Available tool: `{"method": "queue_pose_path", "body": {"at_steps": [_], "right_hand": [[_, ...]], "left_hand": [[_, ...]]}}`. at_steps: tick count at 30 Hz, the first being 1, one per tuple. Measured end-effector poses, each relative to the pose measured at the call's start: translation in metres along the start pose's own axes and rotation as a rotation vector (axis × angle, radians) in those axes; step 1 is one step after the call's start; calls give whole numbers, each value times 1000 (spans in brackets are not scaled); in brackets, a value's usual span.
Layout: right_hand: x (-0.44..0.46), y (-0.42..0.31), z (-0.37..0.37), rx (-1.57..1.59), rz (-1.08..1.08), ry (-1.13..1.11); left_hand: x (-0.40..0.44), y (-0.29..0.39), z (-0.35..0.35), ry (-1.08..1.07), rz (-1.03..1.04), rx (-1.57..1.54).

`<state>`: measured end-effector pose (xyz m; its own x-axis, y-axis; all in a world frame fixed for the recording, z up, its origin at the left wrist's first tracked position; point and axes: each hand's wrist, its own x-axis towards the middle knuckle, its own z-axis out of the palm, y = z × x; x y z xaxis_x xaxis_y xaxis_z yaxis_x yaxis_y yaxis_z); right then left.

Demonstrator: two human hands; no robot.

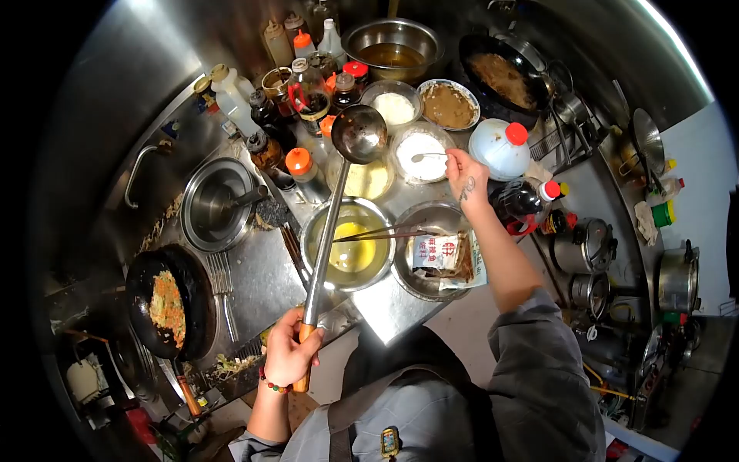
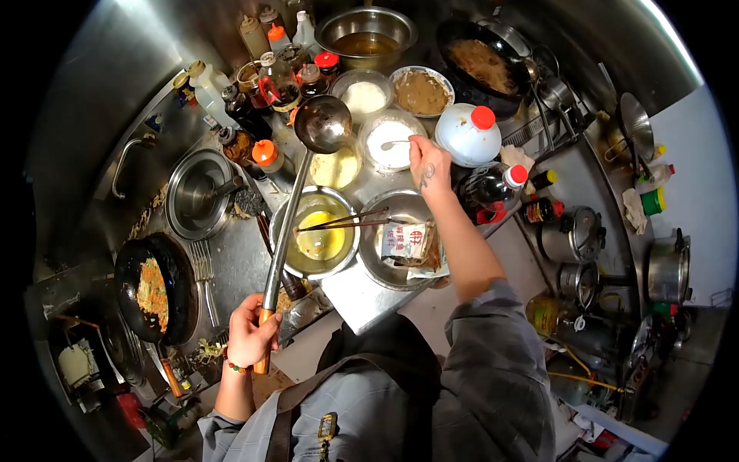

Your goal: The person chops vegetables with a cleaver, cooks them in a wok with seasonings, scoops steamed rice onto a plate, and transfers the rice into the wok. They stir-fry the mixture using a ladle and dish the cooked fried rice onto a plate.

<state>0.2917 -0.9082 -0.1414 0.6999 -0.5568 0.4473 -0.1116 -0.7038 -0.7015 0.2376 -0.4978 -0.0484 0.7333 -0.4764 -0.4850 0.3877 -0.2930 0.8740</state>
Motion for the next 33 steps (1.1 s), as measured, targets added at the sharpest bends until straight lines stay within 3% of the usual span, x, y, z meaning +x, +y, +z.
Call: {"method": "queue_pose_path", "body": {"at_steps": [3, 6, 11, 13, 15, 17, 19, 23, 25, 26, 29, 31, 33], "right_hand": [[-9, 20, 21, -81, 73, -9], [-15, 18, 22, 208, 343, 20], [-13, -7, 0, 168, 335, 88], [-12, -25, -9, 482, 338, 46], [-11, -45, -5, 435, 352, 27], [-11, -49, 3, 231, 125, 110], [-10, -49, 5, 164, 117, 110], [-15, -36, 35, 33, -58, -223], [-15, -32, 51, -61, -50, -417], [-14, -30, 55, -55, -52, -412], [-16, -28, 60, 108, 120, -567], [-15, -29, 59, 424, 612, -545], [-9, -33, 49, 454, 650, -521]], "left_hand": [[3, 2, -3, 9, 14, 68], [3, 4, -6, 8, -2, 87], [6, 5, -9, 22, 0, 144], [7, 6, -10, 5, 2, 143], [5, 4, -11, -7, -3, 148], [2, 3, -13, -40, -40, 48], [-4, 6, -12, -9, -26, 58], [-13, 16, -15, 91, 51, 244], [-13, 15, -20, 118, 46, 269], [-13, 18, -22, 114, 33, 262], [-12, 20, -19, 127, 21, 240], [-11, 20, -19, 137, 50, 337], [-11, 18, -19, 138, 63, 373]]}}
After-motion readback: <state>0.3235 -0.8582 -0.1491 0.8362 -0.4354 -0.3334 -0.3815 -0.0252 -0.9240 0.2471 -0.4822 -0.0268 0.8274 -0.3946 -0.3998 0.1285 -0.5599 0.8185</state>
